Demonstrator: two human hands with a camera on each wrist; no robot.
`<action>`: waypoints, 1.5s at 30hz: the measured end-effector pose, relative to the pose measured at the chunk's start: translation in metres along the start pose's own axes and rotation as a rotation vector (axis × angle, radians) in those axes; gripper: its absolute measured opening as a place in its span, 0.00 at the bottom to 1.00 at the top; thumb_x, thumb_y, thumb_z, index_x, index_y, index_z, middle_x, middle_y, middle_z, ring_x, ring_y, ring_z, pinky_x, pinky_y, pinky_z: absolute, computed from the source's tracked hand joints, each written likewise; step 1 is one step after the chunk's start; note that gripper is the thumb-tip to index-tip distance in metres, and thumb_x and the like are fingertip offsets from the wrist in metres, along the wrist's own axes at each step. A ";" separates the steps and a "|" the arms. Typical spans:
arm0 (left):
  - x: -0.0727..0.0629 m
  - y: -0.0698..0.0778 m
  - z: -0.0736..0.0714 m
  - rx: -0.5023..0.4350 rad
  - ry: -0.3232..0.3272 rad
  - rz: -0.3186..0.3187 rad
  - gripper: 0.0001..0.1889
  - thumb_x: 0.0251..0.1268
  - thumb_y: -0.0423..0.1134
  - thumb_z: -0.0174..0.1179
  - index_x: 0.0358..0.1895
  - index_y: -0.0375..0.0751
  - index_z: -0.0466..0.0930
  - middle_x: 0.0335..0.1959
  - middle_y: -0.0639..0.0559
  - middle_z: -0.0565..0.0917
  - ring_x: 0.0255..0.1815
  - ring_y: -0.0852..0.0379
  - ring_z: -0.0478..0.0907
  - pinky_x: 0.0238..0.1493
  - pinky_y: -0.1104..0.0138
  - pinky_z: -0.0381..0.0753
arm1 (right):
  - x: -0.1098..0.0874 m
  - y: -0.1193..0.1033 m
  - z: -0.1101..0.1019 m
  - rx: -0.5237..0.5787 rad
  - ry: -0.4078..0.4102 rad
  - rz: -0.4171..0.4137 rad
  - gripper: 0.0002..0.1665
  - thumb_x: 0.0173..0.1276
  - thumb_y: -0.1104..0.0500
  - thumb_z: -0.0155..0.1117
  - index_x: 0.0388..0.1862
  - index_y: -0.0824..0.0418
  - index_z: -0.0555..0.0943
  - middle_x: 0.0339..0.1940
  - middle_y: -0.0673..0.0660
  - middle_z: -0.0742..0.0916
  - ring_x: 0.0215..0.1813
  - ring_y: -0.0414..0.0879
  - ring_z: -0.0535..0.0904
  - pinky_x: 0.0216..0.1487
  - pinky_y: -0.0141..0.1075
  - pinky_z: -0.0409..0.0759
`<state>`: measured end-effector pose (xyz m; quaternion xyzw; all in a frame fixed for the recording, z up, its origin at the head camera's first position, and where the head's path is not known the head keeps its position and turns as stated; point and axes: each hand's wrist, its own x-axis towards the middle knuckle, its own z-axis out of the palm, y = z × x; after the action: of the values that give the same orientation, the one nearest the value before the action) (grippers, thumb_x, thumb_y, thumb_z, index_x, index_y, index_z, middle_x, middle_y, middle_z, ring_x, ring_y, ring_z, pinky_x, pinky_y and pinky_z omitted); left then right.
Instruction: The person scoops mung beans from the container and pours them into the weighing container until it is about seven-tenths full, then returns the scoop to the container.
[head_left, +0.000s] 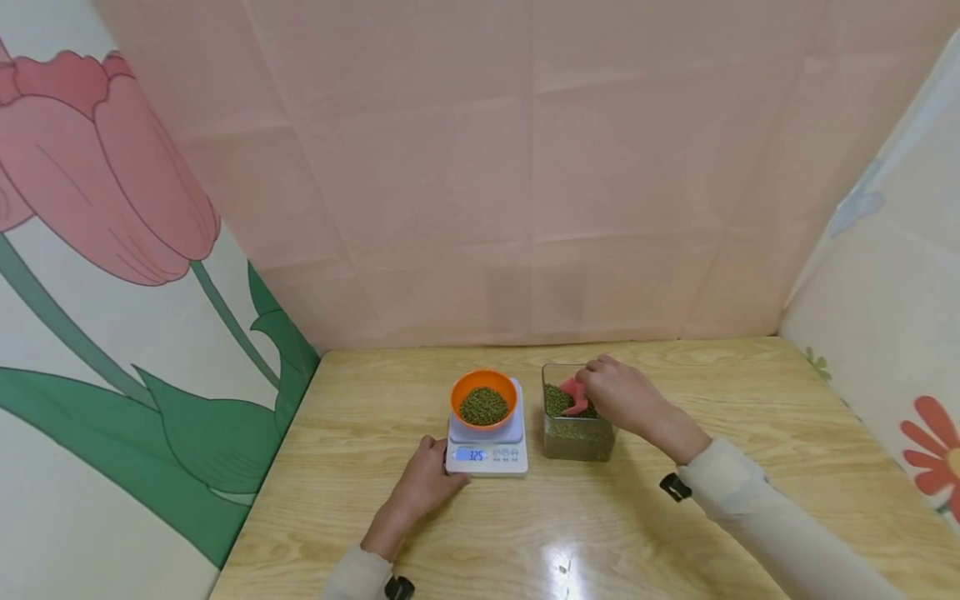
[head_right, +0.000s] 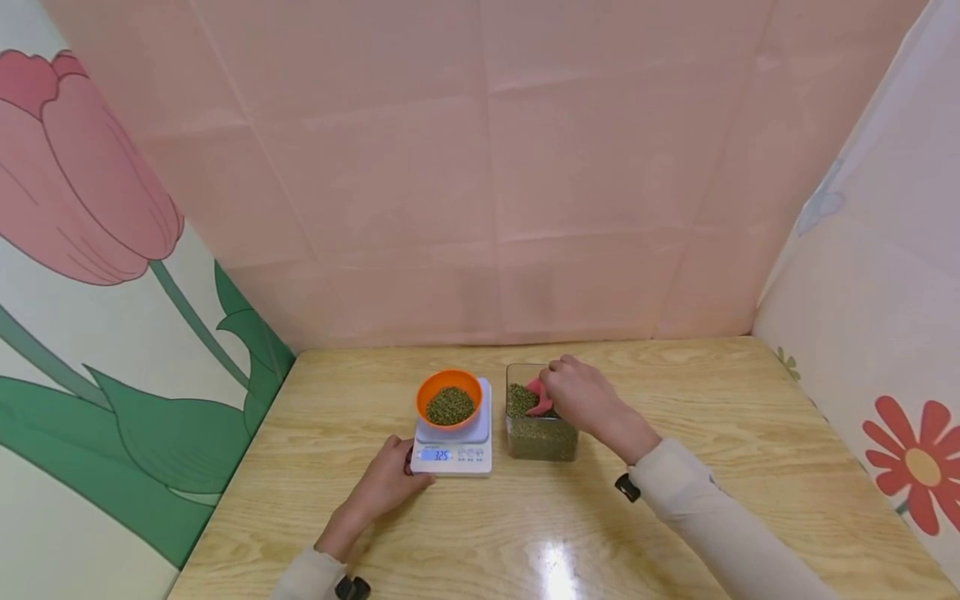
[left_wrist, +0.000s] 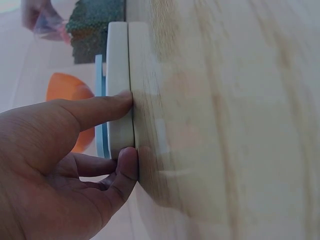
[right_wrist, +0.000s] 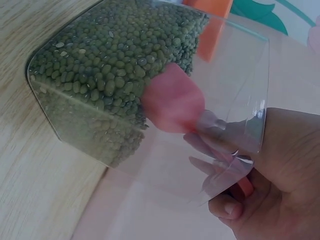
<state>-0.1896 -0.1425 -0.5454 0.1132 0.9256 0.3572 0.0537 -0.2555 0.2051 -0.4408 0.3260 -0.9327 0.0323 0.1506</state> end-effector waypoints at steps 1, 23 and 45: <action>0.000 0.000 0.000 0.003 0.001 0.001 0.27 0.63 0.38 0.77 0.63 0.34 0.83 0.45 0.48 0.78 0.44 0.56 0.69 0.46 0.63 0.78 | 0.000 0.000 -0.001 -0.002 -0.003 0.003 0.10 0.63 0.76 0.69 0.33 0.62 0.87 0.32 0.55 0.89 0.37 0.53 0.82 0.34 0.43 0.83; 0.000 0.001 -0.001 -0.011 -0.003 0.003 0.27 0.62 0.38 0.77 0.64 0.34 0.83 0.46 0.47 0.79 0.45 0.55 0.69 0.46 0.63 0.78 | 0.008 -0.002 0.003 0.044 -0.029 -0.030 0.11 0.68 0.73 0.69 0.29 0.60 0.87 0.29 0.54 0.88 0.32 0.49 0.79 0.33 0.43 0.81; 0.000 0.000 -0.001 -0.016 -0.005 -0.002 0.28 0.62 0.38 0.77 0.64 0.33 0.82 0.45 0.48 0.78 0.44 0.55 0.68 0.45 0.65 0.76 | 0.010 -0.001 0.003 0.082 -0.052 -0.004 0.14 0.67 0.76 0.66 0.28 0.59 0.85 0.30 0.54 0.88 0.34 0.51 0.80 0.34 0.45 0.82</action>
<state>-0.1899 -0.1427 -0.5446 0.1129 0.9227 0.3640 0.0573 -0.2630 0.1979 -0.4404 0.3346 -0.9335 0.0618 0.1129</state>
